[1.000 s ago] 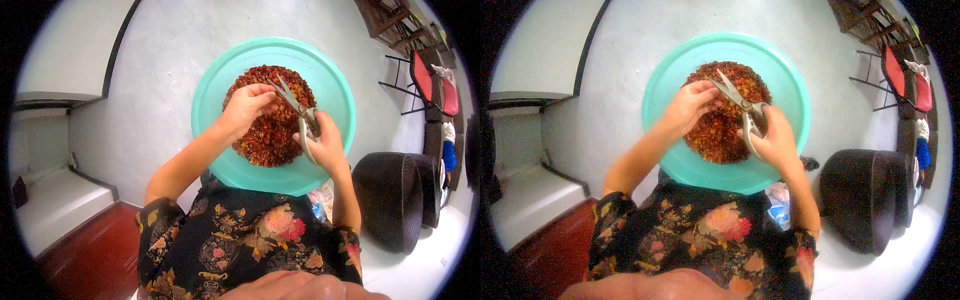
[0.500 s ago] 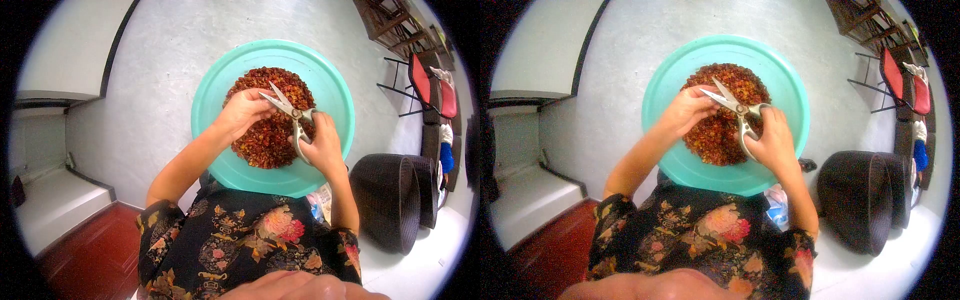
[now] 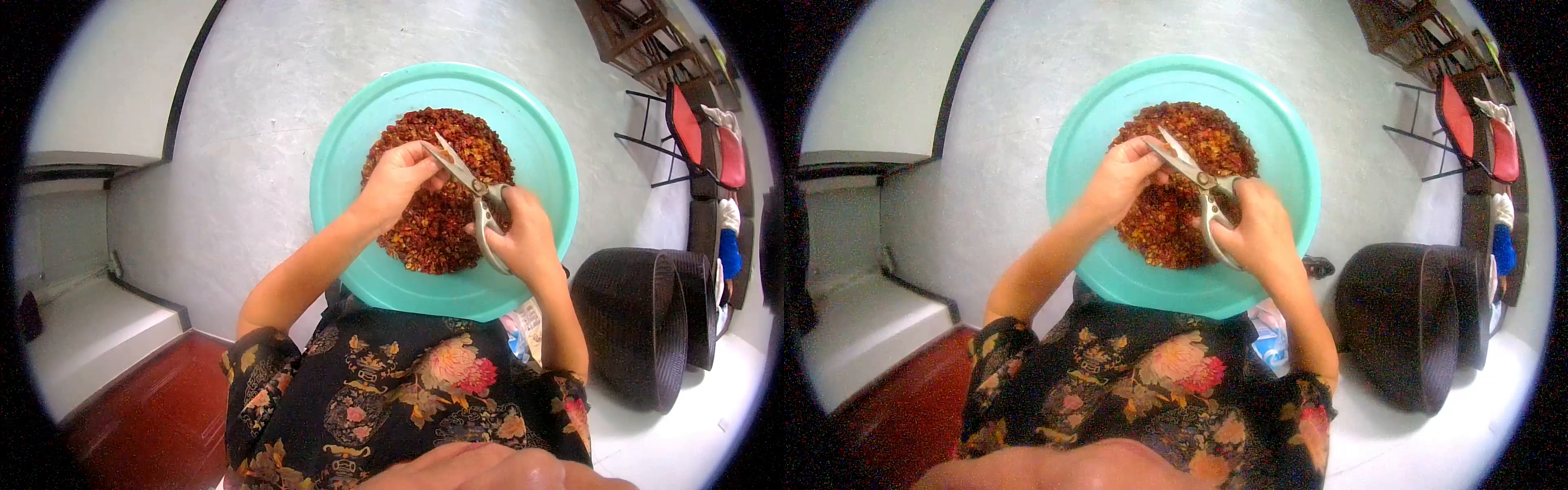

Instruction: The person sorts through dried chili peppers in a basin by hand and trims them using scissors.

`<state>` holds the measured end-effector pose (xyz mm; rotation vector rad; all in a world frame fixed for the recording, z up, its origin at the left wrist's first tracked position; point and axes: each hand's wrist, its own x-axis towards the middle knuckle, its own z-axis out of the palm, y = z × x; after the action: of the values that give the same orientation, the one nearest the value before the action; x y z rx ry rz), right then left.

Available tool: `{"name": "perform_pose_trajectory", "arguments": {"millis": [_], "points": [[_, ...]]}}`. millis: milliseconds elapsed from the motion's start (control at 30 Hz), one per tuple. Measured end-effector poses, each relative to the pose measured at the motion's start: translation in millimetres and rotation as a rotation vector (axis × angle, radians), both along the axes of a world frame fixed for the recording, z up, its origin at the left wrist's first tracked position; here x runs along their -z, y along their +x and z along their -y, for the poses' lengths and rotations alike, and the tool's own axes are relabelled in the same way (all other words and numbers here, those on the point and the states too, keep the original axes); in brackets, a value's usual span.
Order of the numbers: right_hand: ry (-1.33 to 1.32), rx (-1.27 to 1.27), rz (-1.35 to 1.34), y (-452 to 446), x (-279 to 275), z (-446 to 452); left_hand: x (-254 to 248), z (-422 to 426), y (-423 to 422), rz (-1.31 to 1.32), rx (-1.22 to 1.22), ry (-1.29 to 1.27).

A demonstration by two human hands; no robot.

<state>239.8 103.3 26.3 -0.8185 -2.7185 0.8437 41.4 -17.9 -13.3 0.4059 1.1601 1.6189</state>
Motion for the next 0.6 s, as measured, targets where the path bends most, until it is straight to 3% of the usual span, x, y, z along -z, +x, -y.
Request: {"name": "perform_pose_trajectory", "arguments": {"millis": [367, 433, 600], "points": [[-0.041, 0.041, -0.026, 1, 6, -1, -9, 0, -2, -0.172, 0.006, -0.04], [-0.113, 0.015, 0.078, 1, -1, -2, -6, 2, -5, -0.178, 0.025, -0.059], [-0.218, 0.129, 0.018, -2, -8, -1, 1, -1, -11, -0.204, 0.011, -0.11]]}}
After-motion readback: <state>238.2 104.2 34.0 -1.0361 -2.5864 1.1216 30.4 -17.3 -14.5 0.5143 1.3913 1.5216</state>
